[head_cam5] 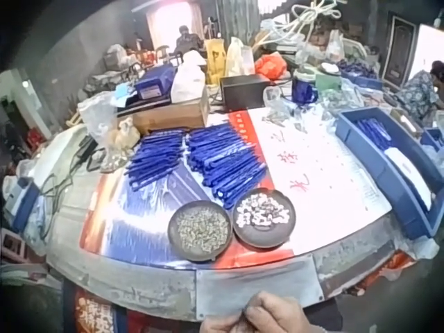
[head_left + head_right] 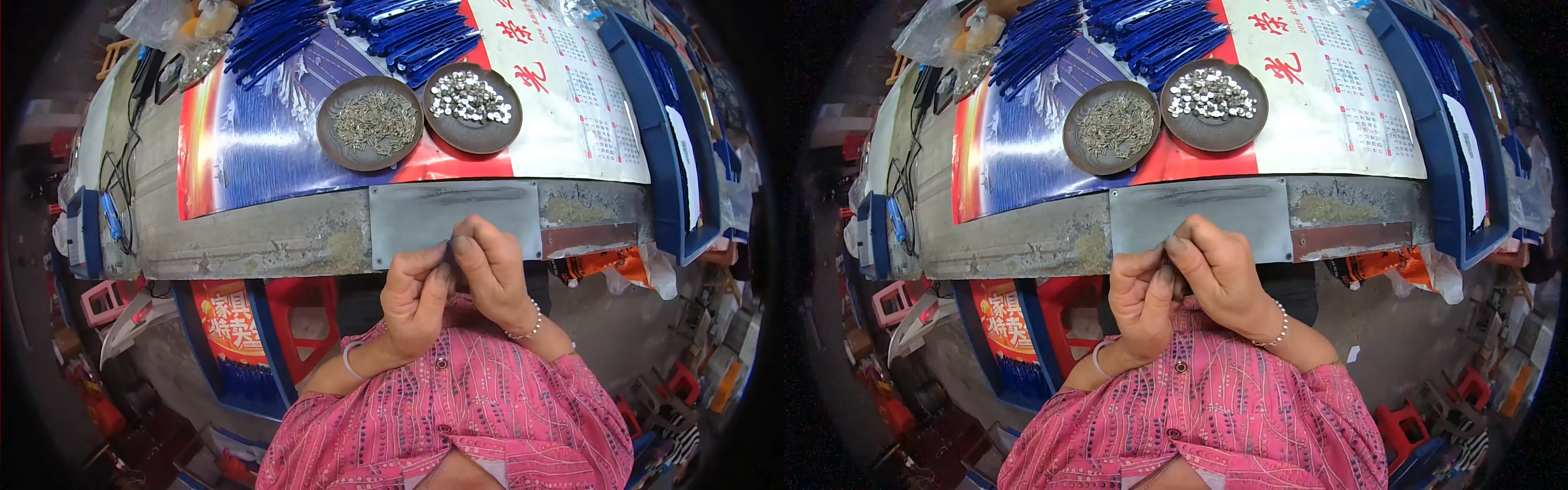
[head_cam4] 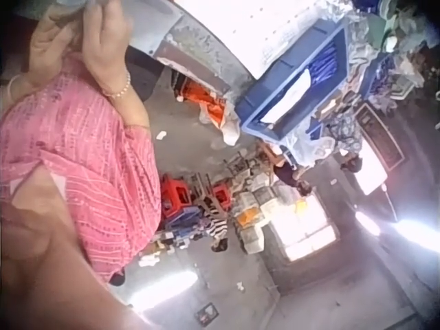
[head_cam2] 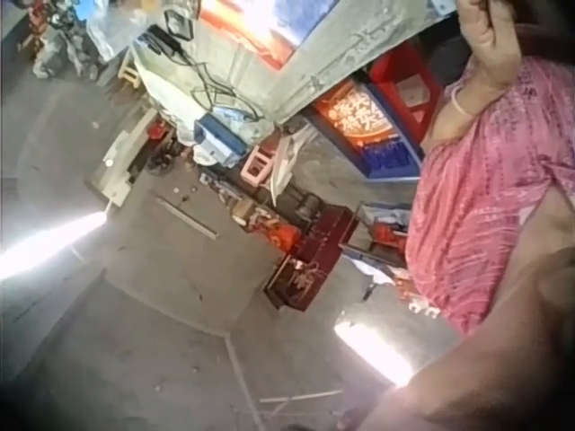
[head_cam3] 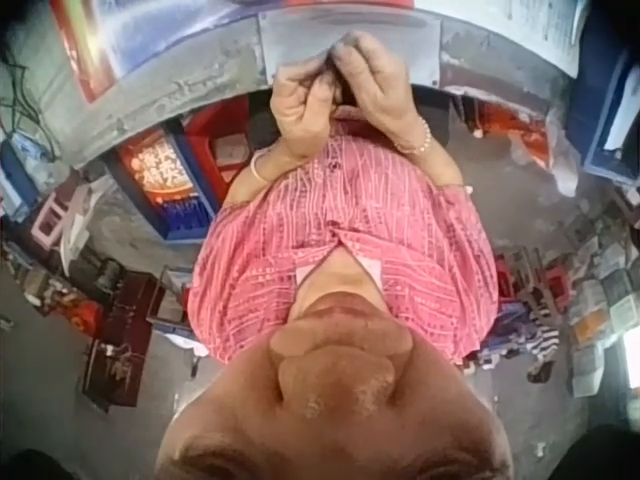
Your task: Manually picking small metal pins from a container and inserting them into blue plastic connector housings.
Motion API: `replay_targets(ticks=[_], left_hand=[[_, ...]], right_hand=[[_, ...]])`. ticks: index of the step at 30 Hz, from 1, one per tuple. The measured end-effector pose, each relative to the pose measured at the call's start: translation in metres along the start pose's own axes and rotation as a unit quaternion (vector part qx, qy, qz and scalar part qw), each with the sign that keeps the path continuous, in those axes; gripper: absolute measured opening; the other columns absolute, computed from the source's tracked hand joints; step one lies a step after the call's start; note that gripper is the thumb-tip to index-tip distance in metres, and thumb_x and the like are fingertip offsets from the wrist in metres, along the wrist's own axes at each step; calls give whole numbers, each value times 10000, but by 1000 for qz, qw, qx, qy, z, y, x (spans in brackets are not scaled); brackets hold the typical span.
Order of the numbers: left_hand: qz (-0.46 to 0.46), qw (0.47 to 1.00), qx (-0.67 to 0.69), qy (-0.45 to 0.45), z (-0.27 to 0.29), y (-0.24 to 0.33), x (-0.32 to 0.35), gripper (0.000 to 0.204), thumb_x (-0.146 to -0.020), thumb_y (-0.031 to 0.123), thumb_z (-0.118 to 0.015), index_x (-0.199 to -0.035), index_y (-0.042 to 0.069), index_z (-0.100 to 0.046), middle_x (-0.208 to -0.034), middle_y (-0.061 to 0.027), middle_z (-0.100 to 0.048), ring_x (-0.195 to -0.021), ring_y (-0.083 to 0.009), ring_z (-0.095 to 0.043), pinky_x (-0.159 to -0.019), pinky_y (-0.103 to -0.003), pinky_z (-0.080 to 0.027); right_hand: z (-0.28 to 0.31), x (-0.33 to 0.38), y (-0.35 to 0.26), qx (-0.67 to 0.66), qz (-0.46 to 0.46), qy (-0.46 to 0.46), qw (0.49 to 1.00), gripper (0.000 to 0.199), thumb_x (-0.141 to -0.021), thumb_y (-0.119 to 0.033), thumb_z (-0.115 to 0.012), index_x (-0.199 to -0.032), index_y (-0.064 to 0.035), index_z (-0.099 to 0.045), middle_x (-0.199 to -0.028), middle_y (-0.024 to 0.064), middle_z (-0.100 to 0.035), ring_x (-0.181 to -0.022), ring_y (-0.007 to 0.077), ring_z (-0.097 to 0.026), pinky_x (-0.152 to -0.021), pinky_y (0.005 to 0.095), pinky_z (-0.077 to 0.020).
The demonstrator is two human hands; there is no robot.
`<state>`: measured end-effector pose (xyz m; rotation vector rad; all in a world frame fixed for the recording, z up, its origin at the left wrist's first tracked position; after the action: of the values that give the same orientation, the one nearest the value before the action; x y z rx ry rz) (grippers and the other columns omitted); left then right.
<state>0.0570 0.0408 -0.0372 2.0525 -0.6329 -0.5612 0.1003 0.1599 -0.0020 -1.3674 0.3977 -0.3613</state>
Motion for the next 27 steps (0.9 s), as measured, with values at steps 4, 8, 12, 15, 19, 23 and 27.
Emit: replay_targets(ticks=[4,8,12,15,19,23,27], left_hand=[[-7,997,-78,4,-7,12,-9,280,-940,-37,-423,-1219,-26,-410,-1059,-100,-572,-861,-70,-541,-736,-191,-453],[-28,995,-101,-3,-6,10,-8,293,-940,-31,-428,-1231,-37,-400,-1110,-123,-568,-923,-100,-561,-774,-210,-463],[-16,996,-84,7,-2,5,-4,291,-939,-33,-429,-1229,-37,-406,-1122,-130,-567,-955,-116,-566,-789,-216,-465],[-18,995,-97,16,-3,5,-5,285,-936,-35,-436,-1220,-32,-416,-1081,-116,-577,-904,-105,-567,-770,-214,-468],[-3,999,-41,17,-2,3,-2,245,-933,-26,-448,-1177,-19,-429,-1029,-104,-579,-857,-85,-553,-748,-207,-467],[-20,994,-88,55,-5,6,-1,215,-929,-33,-461,-1144,-34,-463,-1012,-89,-586,-839,-72,-546,-737,-205,-465],[-30,992,-117,31,0,6,2,209,-929,-24,-455,-1136,-24,-428,-1076,-119,-573,-959,-110,-558,-855,-241,-452]], right_hand=[[-4,-3,1,84,188,71,976,144,-795,-43,-615,-863,5,-498,-732,101,-546,-608,205,-534,-541,293,-419],[-10,2,0,148,176,99,968,148,-778,-41,-628,-866,-11,-513,-712,99,-532,-590,273,-500,-609,369,-405],[-15,3,-2,211,188,103,954,117,-806,-48,-596,-879,-11,-513,-698,94,-511,-584,281,-482,-649,386,-401],[-11,5,-6,171,117,105,973,88,-821,-41,-578,-873,-6,-516,-705,101,-526,-577,272,-489,-606,376,-405],[-6,2,0,-81,-5,67,994,102,-784,-10,-616,-838,-1,-529,-697,98,-559,-569,246,-512,-550,337,-413],[-11,-1,9,74,204,118,969,127,-752,6,-642,-819,-13,-536,-696,73,-554,-570,227,-511,-588,331,-420],[-17,3,8,144,239,126,952,139,-780,-24,-617,-881,-23,-522,-716,69,-543,-579,232,-493,-660,388,-391]])
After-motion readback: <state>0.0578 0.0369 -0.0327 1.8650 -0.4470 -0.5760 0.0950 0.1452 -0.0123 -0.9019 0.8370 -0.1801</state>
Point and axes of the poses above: each hand's wrist, its own x-axis away from the middle knuckle, its own z-axis out of the back of the hand, y = z × x, the point moved 2 cm from there along -x, towards the middle knuckle
